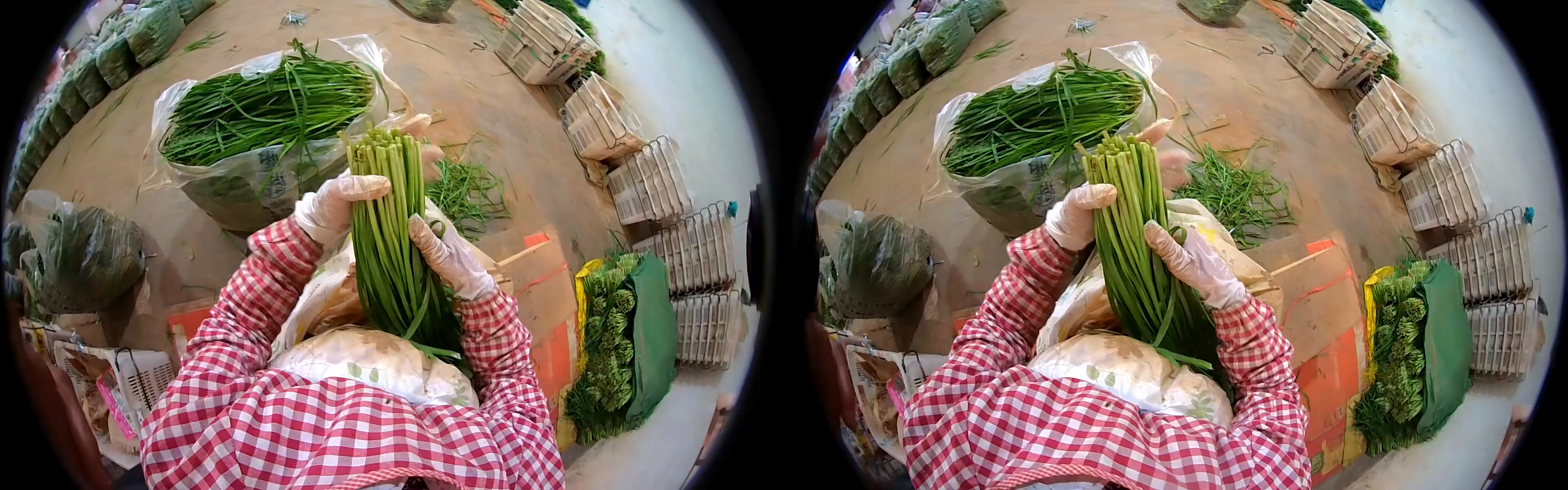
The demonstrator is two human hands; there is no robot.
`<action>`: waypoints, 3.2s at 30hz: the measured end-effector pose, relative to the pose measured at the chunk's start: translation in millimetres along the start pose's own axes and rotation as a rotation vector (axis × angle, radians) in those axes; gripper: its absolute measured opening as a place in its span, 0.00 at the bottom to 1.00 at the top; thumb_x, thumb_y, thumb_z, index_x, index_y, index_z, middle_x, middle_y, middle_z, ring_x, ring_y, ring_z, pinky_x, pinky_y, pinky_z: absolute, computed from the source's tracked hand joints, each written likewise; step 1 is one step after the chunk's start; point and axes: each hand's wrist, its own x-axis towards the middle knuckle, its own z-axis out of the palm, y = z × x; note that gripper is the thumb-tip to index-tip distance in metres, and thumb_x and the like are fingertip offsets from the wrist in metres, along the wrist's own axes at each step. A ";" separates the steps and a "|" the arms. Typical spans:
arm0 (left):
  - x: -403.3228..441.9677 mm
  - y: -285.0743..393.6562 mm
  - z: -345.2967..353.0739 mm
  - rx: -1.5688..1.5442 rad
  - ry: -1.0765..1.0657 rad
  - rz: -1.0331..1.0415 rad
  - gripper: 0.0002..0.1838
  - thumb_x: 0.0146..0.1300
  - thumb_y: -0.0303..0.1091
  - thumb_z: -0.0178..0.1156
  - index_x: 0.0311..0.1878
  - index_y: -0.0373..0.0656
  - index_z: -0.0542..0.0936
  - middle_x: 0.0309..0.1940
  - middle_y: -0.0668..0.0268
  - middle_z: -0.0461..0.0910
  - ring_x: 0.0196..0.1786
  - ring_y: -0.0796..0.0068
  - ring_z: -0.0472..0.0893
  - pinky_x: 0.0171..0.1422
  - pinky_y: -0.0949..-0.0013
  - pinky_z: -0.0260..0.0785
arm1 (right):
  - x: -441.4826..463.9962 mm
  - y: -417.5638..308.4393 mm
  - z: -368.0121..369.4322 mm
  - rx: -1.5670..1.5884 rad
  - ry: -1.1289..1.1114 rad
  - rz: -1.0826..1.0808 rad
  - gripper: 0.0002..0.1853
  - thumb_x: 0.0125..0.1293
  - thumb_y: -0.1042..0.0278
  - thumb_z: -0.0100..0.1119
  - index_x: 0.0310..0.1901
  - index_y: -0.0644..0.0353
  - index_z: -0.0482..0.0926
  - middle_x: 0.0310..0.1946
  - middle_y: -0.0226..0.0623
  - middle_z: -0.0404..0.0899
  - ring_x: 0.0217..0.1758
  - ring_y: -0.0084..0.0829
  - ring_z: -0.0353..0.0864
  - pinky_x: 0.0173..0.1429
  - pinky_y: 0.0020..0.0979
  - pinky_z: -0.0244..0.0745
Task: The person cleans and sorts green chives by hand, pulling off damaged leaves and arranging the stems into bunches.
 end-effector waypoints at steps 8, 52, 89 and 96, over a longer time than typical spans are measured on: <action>-5.9 -2.4 -13.3 0.209 0.129 -0.030 0.45 0.52 0.36 0.62 0.72 0.42 0.52 0.34 0.61 0.79 0.38 0.71 0.79 0.47 0.67 0.73 | 34.8 -48.5 -66.7 -0.436 -0.288 0.091 0.27 0.67 0.45 0.51 0.53 0.63 0.76 0.49 0.41 0.79 0.52 0.33 0.77 0.53 0.34 0.72; 31.8 254.4 77.3 1.139 0.030 0.978 0.13 0.62 0.41 0.58 0.44 0.43 0.77 0.30 0.67 0.77 0.31 0.79 0.78 0.31 0.76 0.75 | 65.3 -126.7 -68.8 -0.349 0.088 -0.282 0.50 0.49 0.54 0.73 0.69 0.60 0.52 0.65 0.51 0.61 0.68 0.42 0.62 0.69 0.38 0.63; 80.1 -107.4 108.9 1.835 -0.723 0.928 0.07 0.40 0.34 0.62 0.19 0.45 0.73 0.12 0.71 0.69 0.18 0.71 0.72 0.25 0.67 0.61 | -40.0 33.3 -24.9 0.120 0.582 -0.124 0.37 0.43 0.66 0.75 0.54 0.60 0.64 0.50 0.39 0.70 0.51 0.32 0.70 0.55 0.32 0.70; 106.9 -63.8 167.0 1.579 -0.649 0.949 0.07 0.45 0.31 0.60 0.16 0.50 0.73 0.11 0.67 0.69 0.18 0.70 0.73 0.23 0.67 0.67 | -13.4 -0.3 -43.6 0.033 0.617 -0.209 0.33 0.43 0.68 0.75 0.51 0.60 0.67 0.46 0.37 0.73 0.48 0.30 0.72 0.52 0.31 0.72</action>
